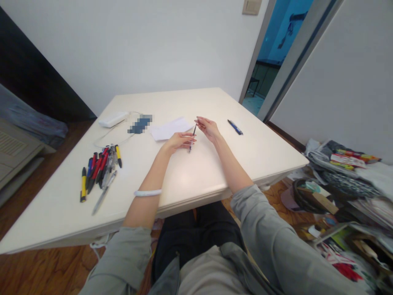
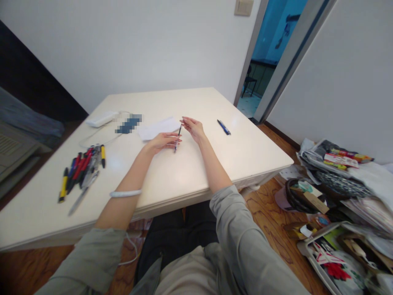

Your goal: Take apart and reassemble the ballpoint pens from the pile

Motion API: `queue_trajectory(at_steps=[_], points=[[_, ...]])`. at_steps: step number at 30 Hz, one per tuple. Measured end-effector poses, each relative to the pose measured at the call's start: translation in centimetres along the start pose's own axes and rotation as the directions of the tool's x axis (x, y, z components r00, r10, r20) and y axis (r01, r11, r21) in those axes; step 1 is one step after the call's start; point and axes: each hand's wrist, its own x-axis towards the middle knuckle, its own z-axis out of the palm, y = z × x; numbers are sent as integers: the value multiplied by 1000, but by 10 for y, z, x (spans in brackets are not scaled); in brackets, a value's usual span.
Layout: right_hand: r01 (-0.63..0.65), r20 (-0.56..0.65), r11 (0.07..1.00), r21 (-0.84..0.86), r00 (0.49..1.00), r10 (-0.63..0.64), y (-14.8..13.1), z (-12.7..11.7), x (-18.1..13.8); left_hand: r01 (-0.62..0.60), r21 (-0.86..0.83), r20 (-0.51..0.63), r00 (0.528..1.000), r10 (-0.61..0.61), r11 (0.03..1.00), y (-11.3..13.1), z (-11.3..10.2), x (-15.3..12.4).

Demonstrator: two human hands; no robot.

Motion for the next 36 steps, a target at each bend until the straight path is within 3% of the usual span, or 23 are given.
queue_trajectory(at_steps=[22, 36], points=[[29, 44, 998, -57, 999, -27, -4, 1, -5, -3, -13, -13, 1000, 3, 1000, -1, -2, 1], [26, 163, 999, -48, 987, -18, 1, 2, -4, -65, -28, -27, 998, 64, 997, -3, -3, 3]])
